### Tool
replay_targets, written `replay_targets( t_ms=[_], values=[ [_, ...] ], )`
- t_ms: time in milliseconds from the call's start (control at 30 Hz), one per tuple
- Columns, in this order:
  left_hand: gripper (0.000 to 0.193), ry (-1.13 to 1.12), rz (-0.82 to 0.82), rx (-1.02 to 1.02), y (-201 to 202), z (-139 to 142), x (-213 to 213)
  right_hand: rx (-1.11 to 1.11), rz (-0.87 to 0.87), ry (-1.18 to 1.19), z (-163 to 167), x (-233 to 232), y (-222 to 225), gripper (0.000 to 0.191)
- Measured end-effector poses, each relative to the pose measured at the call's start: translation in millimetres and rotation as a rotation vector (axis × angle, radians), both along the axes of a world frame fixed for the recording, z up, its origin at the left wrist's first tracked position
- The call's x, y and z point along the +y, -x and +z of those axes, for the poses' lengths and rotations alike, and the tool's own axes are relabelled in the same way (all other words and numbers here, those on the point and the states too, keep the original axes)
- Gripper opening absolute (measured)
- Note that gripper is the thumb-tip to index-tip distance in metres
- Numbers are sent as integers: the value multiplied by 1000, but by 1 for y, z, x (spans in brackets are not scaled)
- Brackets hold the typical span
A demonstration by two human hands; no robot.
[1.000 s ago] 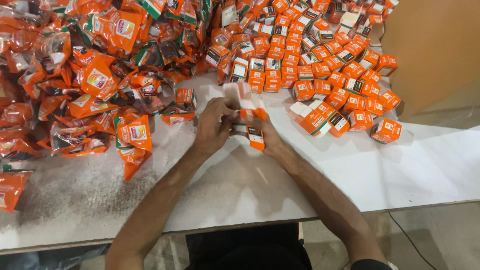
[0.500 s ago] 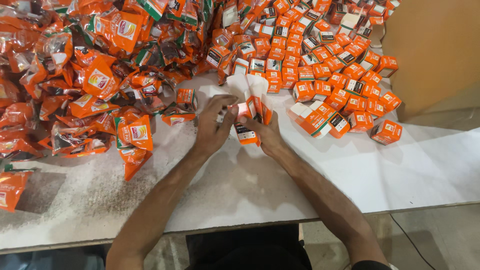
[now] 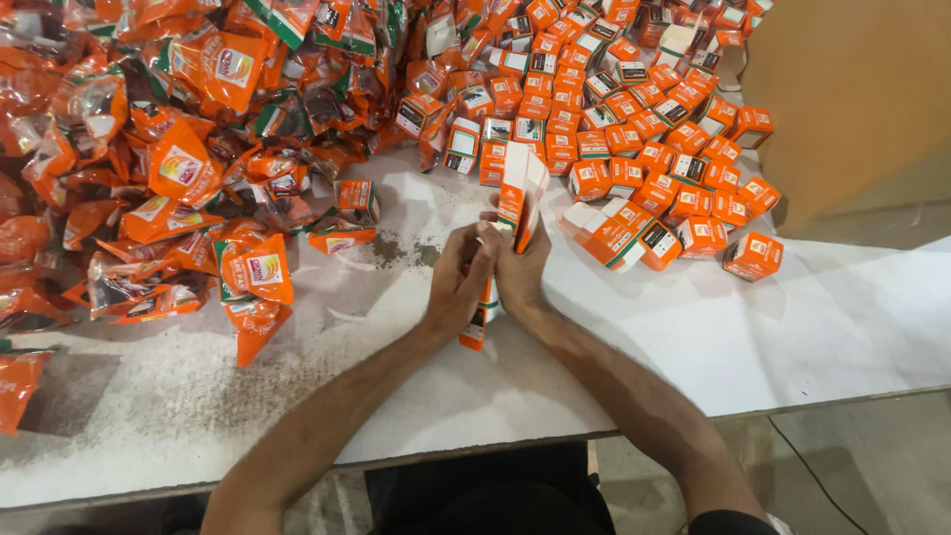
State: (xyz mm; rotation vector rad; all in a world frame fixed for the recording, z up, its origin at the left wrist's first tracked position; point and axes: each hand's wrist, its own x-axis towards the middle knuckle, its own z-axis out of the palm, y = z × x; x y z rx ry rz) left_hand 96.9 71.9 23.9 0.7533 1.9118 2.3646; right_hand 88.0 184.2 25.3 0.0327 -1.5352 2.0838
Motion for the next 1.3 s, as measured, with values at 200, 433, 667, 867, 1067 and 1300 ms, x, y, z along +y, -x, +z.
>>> replay_targets(
  t_ms=[200, 433, 667, 867, 1067, 1300],
  values=[
    [25, 61, 418, 86, 13, 13, -13, -150, 236, 26, 0, 12, 0, 35],
    [29, -102, 385, 137, 14, 42, -30, -291, 481, -119, -5, -5, -11, 37],
    [39, 392, 583, 522, 13, 55, -34, -207, 440, 35, 17, -6, -10, 52],
    [24, 26, 240, -161, 35, 31, -33, -13, 284, -406, 27, -12, -20, 72],
    [34, -179, 227, -192, 35, 23, -33, 8, 341, -447, 29, -2, -17, 70],
    [14, 41, 91, 195, 31, 27, -41, -425, 497, 40, 10, 11, -2, 51]
  ],
)
